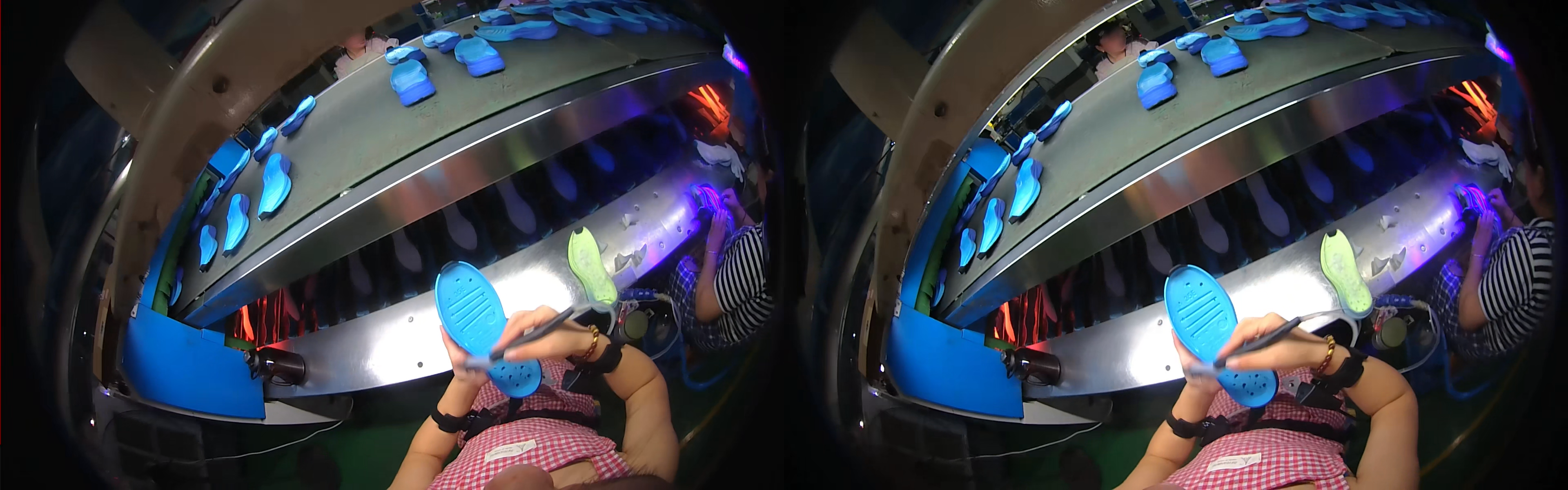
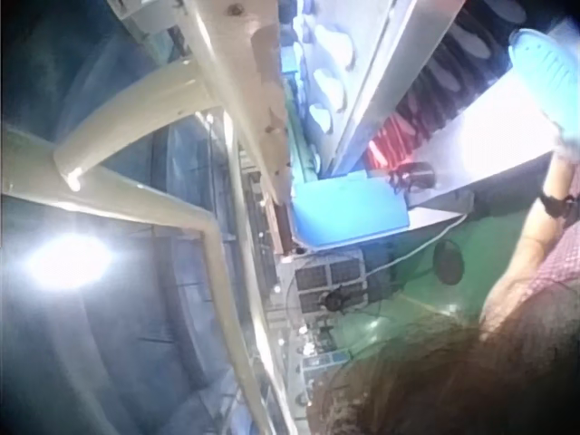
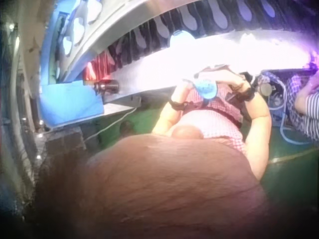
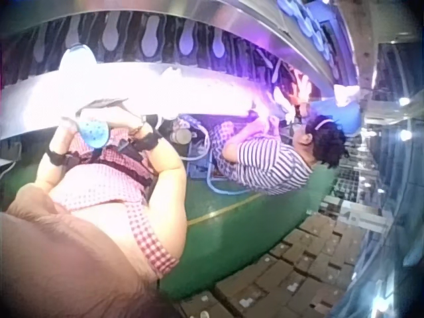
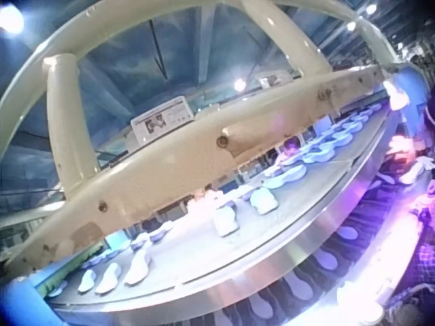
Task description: Applying liquid adhesive to shoe soles using a brush on an assembly line.
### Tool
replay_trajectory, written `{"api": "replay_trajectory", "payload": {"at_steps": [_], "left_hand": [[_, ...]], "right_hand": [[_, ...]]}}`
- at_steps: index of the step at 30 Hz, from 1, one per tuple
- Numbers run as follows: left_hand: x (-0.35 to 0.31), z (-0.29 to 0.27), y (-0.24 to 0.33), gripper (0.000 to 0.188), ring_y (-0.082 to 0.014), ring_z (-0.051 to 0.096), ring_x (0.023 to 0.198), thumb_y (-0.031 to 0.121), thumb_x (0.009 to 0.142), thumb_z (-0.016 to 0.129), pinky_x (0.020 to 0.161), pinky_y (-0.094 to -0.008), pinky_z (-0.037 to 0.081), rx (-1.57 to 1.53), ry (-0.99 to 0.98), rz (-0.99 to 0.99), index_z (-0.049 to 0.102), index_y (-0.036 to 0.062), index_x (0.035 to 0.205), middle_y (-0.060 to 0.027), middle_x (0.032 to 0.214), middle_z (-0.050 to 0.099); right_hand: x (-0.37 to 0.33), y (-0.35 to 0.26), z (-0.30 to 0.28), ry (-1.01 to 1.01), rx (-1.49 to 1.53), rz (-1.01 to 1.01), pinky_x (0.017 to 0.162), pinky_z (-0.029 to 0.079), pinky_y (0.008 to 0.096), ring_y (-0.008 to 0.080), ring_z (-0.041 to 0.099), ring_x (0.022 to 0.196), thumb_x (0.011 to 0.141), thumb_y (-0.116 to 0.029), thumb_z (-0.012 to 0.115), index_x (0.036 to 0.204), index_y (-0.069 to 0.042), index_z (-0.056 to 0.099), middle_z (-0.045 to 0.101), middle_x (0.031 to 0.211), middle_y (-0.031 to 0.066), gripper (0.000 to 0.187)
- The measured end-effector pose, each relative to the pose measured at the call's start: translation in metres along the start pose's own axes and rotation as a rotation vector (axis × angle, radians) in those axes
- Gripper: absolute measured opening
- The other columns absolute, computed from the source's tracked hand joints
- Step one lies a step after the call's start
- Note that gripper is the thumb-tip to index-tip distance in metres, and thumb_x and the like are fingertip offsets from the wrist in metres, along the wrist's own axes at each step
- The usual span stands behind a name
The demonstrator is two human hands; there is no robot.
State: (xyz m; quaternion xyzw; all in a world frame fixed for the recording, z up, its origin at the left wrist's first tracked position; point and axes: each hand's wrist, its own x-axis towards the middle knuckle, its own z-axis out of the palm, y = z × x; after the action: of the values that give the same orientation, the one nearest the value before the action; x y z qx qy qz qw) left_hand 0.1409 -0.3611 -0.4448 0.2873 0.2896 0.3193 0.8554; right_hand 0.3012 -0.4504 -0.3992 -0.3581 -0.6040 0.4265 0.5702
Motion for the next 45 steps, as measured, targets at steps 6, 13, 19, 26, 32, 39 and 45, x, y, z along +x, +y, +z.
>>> {"api": "replay_trajectory", "payload": {"at_steps": [6,13,19,26,32,39,45], "left_hand": [[0.006,-0.003,0.001,0.082,-0.0324,0.058,0.093,0.072,0.081,0.014,0.084,-0.044,0.048,-0.085,-0.293,0.109,0.04,0.0082,0.126,-0.0172,0.107,0.057],[0.015,0.006,0.0,0.092,-0.0309,0.059,0.085,0.08,0.074,0.014,0.079,-0.042,0.048,-0.076,-0.13,0.23,0.043,0.0075,0.123,-0.0174,0.098,0.059],[0.017,0.029,0.002,0.091,-0.0293,0.061,0.069,0.081,0.073,0.017,0.066,-0.0421,0.052,-0.041,0.02,0.341,0.047,0.0083,0.118,-0.0152,0.082,0.061],[0.011,0.032,0.001,0.091,-0.0299,0.058,0.077,0.082,0.071,0.024,0.071,-0.0421,0.05,-0.188,-0.282,0.276,0.048,0.0066,0.115,-0.0155,0.086,0.059],[0.02,0.02,0.01,0.099,-0.033,0.06,0.074,0.085,0.068,0.019,0.073,-0.047,0.049,-0.246,-0.175,0.384,0.049,0.0046,0.117,-0.0185,0.086,0.061],[0.016,0.028,0.022,0.093,-0.0321,0.057,0.077,0.084,0.069,0.02,0.074,-0.0444,0.046,-0.135,-0.24,0.504,0.048,0.0107,0.12,-0.0157,0.09,0.059],[0.014,0.027,0.028,0.093,-0.0323,0.057,0.077,0.084,0.069,0.023,0.074,-0.0446,0.046,-0.126,-0.225,0.537,0.048,0.0104,0.119,-0.0166,0.091,0.059]], "right_hand": [[-0.003,-0.007,-0.002,-0.01,-0.16,0.077,0.08,0.047,0.03,0.0167,0.06,0.083,0.073,-0.012,0.069,0.094,-0.006,0.069,0.064,0.085,0.0086,0.021],[-0.012,0.005,-0.006,0.179,-0.166,0.059,0.073,0.048,0.031,0.0216,0.061,0.08,0.076,-0.018,0.066,0.093,-0.007,0.068,0.063,0.089,0.0135,0.02],[-0.012,0.007,-0.002,0.218,0.056,0.097,0.071,0.047,0.0271,0.0153,0.06,0.077,0.074,-0.017,0.067,0.092,-0.002,0.066,0.065,0.083,0.0108,0.023],[-0.023,-0.004,-0.005,0.028,0.135,-0.07,0.077,0.045,0.0303,0.0164,0.059,0.084,0.074,-0.014,0.067,0.09,-0.005,0.068,0.064,0.087,0.009,0.018],[-0.029,-0.014,-0.01,0.036,-0.135,-0.13,0.074,0.047,0.0301,0.0185,0.06,0.081,0.069,-0.003,0.071,0.09,-0.004,0.068,0.065,0.085,0.0097,0.022],[-0.037,-0.011,-0.01,0.088,-0.218,-0.16,0.075,0.047,0.0304,0.0209,0.06,0.082,0.069,-0.007,0.071,0.087,-0.005,0.068,0.066,0.086,0.0072,0.019],[-0.038,-0.007,-0.015,0.295,-0.194,0.03,0.079,0.047,0.0305,0.0199,0.06,0.086,0.071,-0.003,0.069,0.09,-0.003,0.067,0.065,0.088,0.0105,0.019]]}}
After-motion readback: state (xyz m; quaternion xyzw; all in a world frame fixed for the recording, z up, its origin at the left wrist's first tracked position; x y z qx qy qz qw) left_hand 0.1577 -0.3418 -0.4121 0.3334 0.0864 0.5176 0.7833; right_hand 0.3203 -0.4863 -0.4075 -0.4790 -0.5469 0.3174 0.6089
